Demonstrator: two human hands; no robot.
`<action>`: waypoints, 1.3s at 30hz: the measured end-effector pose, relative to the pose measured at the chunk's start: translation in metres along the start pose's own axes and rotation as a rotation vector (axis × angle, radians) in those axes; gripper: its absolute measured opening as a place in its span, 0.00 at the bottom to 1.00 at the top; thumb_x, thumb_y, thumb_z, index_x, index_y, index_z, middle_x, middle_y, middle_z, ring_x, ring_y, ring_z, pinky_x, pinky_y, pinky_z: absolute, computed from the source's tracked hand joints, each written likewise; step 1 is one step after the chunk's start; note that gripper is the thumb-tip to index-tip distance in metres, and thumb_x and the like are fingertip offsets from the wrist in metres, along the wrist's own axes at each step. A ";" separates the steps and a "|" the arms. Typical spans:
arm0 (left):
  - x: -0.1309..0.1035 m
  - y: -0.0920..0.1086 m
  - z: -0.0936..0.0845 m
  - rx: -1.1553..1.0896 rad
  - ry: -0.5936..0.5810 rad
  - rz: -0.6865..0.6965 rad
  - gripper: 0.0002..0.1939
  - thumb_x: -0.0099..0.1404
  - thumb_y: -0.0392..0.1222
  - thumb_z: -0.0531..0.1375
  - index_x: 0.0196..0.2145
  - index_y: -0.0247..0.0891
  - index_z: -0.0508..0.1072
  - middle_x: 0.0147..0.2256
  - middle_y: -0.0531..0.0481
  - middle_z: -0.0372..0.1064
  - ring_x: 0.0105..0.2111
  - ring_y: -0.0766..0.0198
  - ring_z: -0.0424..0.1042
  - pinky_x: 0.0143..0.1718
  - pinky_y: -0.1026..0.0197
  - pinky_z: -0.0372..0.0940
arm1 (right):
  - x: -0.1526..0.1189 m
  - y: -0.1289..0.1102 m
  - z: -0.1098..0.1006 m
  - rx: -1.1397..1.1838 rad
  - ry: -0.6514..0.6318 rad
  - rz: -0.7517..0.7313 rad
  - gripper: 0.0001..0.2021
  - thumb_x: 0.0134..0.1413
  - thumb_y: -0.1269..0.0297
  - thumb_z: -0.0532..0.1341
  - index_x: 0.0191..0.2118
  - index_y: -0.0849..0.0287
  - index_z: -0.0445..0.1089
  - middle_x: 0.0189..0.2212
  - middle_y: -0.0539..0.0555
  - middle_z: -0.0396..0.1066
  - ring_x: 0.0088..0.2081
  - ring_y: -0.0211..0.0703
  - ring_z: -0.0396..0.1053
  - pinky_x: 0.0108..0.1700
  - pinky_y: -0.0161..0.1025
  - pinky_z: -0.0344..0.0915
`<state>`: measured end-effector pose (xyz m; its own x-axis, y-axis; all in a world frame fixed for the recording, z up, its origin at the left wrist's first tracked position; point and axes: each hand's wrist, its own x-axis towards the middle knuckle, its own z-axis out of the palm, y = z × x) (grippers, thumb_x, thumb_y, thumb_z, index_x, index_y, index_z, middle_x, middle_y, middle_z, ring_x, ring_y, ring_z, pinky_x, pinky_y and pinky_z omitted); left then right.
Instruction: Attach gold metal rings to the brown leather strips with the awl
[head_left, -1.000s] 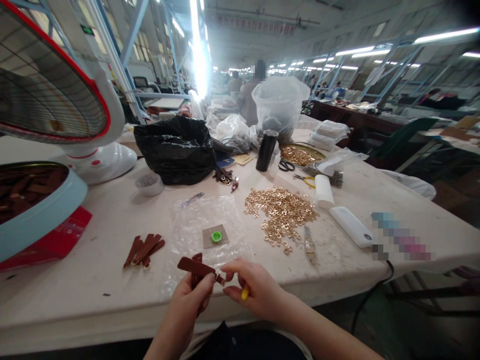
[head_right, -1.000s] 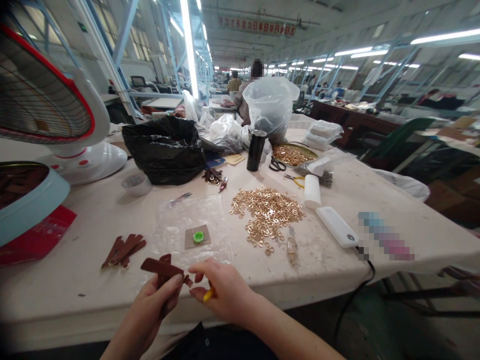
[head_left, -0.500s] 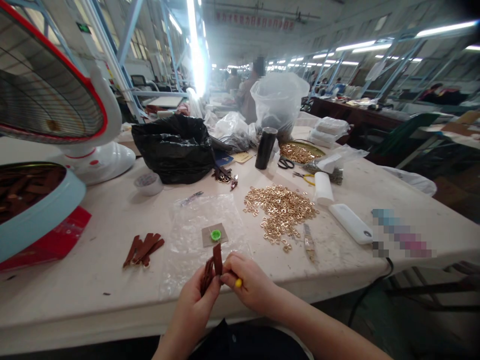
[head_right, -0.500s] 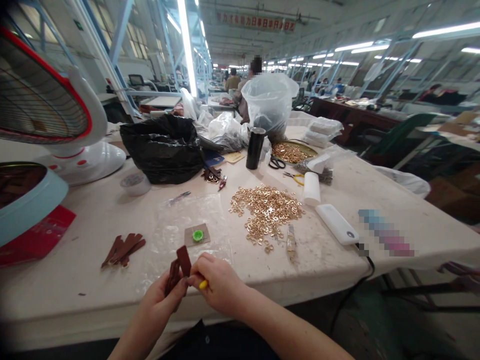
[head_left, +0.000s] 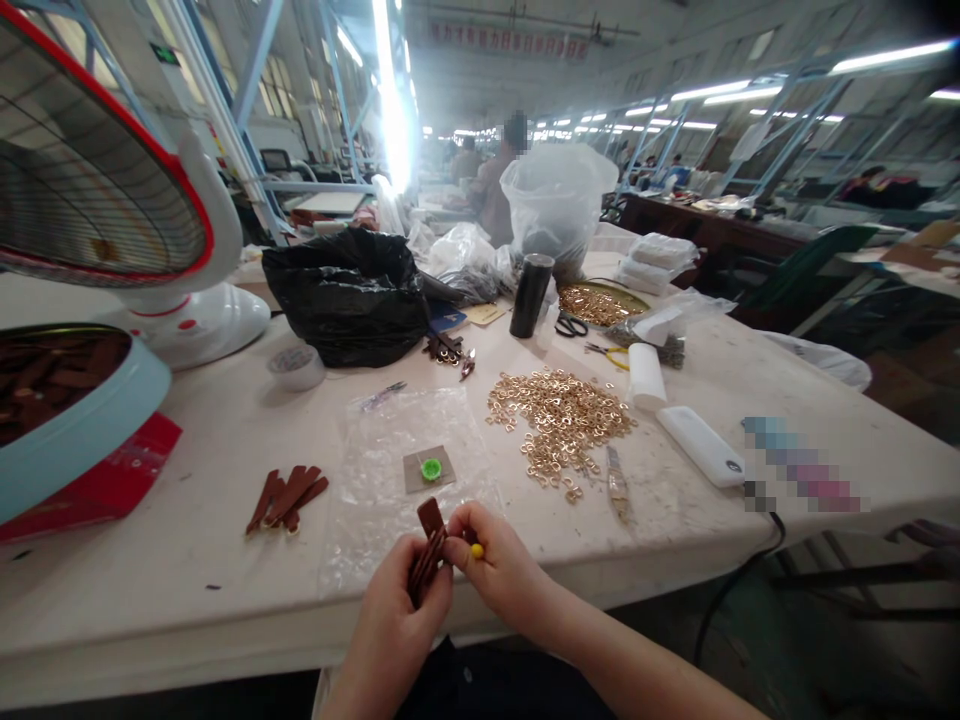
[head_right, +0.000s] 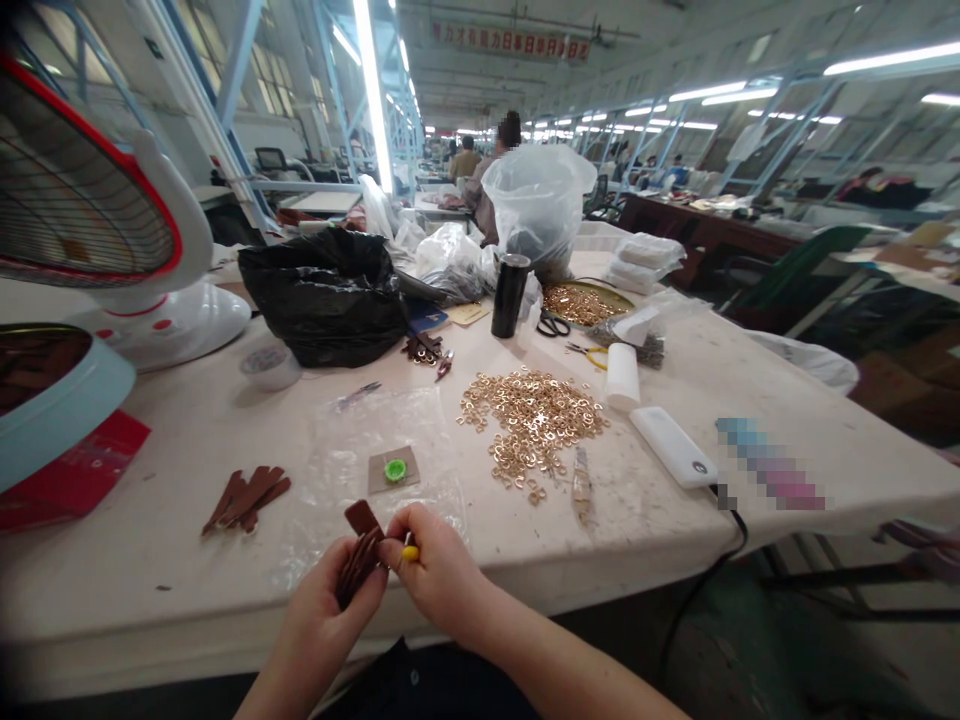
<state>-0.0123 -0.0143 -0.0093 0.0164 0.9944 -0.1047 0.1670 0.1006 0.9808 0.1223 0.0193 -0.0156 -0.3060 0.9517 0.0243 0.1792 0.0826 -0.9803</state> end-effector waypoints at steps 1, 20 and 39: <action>0.000 -0.002 0.002 -0.048 0.021 -0.010 0.05 0.55 0.41 0.58 0.30 0.38 0.68 0.23 0.55 0.63 0.26 0.63 0.65 0.28 0.64 0.60 | 0.000 0.000 0.000 -0.026 0.014 0.000 0.05 0.49 0.66 0.57 0.28 0.58 0.59 0.23 0.46 0.58 0.26 0.36 0.56 0.29 0.34 0.54; 0.001 0.006 0.015 -0.375 0.181 -0.169 0.13 0.50 0.46 0.63 0.32 0.37 0.72 0.19 0.57 0.61 0.18 0.71 0.55 0.18 0.68 0.50 | 0.002 -0.004 0.005 0.164 0.065 -0.094 0.09 0.55 0.60 0.53 0.30 0.60 0.62 0.25 0.50 0.62 0.27 0.37 0.59 0.31 0.35 0.58; 0.004 0.015 0.014 -0.404 0.125 -0.288 0.17 0.49 0.51 0.63 0.31 0.36 0.68 0.18 0.60 0.57 0.14 0.76 0.47 0.16 0.69 0.41 | 0.010 -0.011 -0.002 0.231 -0.040 -0.068 0.07 0.53 0.61 0.55 0.31 0.60 0.64 0.25 0.50 0.64 0.27 0.38 0.61 0.30 0.36 0.61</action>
<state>0.0043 -0.0092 0.0027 -0.0966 0.9182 -0.3840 -0.2471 0.3516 0.9029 0.1190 0.0280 -0.0040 -0.3479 0.9334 0.0880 -0.0604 0.0714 -0.9956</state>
